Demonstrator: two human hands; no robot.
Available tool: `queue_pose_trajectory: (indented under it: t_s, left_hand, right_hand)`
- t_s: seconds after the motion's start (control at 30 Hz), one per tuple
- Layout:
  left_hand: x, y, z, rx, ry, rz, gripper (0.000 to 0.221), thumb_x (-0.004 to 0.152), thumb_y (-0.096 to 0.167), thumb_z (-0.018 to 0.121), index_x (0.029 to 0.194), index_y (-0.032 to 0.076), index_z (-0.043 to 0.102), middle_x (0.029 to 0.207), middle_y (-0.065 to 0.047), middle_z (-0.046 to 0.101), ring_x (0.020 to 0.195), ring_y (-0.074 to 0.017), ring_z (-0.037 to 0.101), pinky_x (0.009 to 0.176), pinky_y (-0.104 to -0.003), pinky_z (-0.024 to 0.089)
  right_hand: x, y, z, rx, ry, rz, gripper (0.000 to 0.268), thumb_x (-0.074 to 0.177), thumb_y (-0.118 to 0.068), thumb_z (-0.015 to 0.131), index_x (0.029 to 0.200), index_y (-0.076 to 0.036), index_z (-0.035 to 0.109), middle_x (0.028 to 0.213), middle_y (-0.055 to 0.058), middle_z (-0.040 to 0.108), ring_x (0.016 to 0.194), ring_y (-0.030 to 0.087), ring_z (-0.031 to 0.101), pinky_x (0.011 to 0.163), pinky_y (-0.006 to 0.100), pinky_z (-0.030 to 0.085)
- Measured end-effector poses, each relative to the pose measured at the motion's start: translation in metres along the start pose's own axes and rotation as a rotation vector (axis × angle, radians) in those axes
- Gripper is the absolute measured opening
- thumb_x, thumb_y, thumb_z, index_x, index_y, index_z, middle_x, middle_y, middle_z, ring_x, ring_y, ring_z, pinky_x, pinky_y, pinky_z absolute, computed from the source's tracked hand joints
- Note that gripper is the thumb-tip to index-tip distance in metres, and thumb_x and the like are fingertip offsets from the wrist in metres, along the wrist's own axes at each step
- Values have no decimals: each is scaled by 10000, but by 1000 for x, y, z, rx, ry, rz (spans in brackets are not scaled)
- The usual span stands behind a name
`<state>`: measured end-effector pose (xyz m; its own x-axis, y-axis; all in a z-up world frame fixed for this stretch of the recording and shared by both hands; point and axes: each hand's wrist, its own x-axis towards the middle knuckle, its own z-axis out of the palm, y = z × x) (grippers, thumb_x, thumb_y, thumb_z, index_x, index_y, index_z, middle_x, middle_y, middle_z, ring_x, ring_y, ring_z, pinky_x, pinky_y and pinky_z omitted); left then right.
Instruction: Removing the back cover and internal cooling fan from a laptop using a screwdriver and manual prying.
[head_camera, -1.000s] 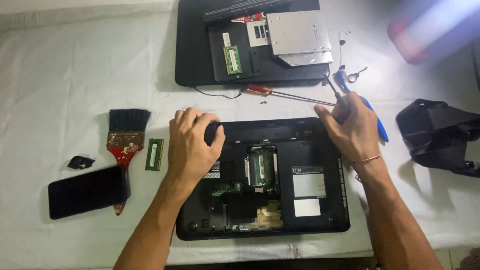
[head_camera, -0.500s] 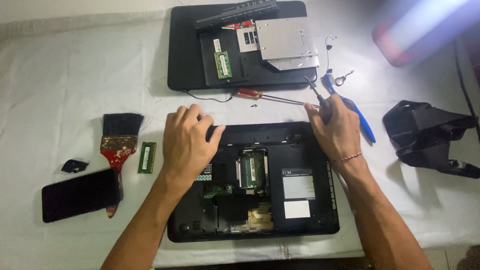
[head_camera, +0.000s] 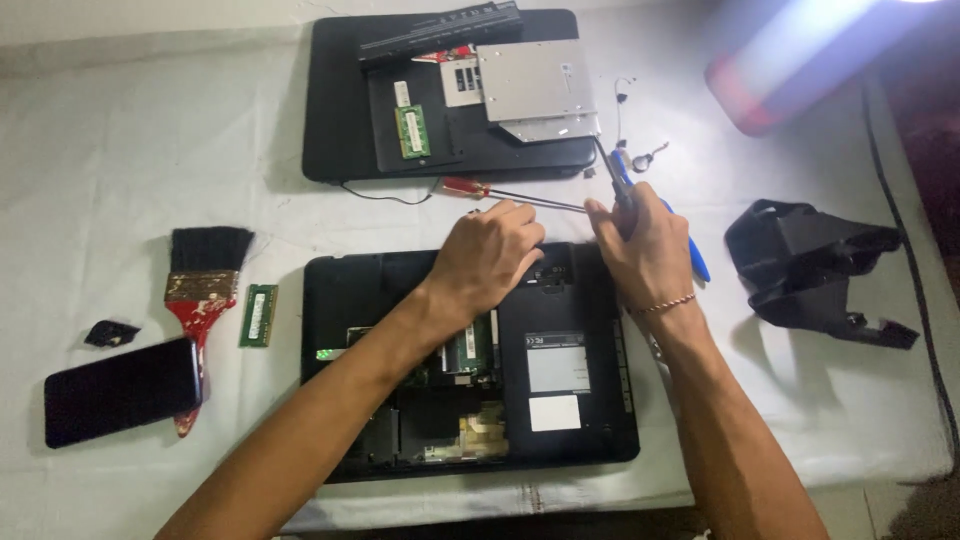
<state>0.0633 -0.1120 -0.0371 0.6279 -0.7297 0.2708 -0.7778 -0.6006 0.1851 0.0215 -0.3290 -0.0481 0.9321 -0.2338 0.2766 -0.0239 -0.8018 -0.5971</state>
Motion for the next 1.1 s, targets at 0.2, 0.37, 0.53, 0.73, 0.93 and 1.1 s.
queue_pose_trajectory:
  t_s: [0.2,0.37,0.53,0.73,0.93,1.1]
  left_hand:
    - [1,0,-5,-82,28,-57,36,881,155,780,876,141,748,771,13,623,777,-180,683,655,-363,625]
    - [1,8,-5,50,76,-9,113,866,99,736,779,156,691,687,40,586,672,-134,644,552,-283,582]
    - [-5,15,4,287,79,76,188,816,10,690,724,157,618,645,63,528,606,-98,585,486,-195,517]
    - [-5,19,7,407,148,118,193,711,-4,669,756,160,577,701,73,480,600,-96,572,454,-189,482]
    - [-4,24,6,494,123,65,259,961,-57,602,808,152,610,742,14,552,583,-60,471,413,-205,416]
    - [-5,25,5,436,117,75,350,800,-176,671,744,155,571,721,4,539,595,-91,486,403,-233,435]
  right_hand:
    - [1,-3,0,30,12,13,366,994,-355,772,851,-83,573,612,89,630,608,302,678,599,406,524]
    - [4,-2,-6,77,2,59,374,1017,-373,744,872,-61,599,627,133,641,631,336,691,629,429,523]
    - [6,-12,-26,133,-43,115,400,1044,-433,698,900,-75,595,627,123,669,665,329,717,674,463,543]
    - [11,8,-61,35,100,154,535,1181,-537,489,1024,-29,548,757,309,643,743,458,697,687,556,536]
    - [-5,-5,-115,241,203,136,205,1184,-287,302,1228,-90,334,745,-53,385,620,122,417,531,275,367]
    - [-53,-35,-147,72,25,-130,115,1000,37,765,1082,38,684,926,135,707,718,165,649,655,276,526]
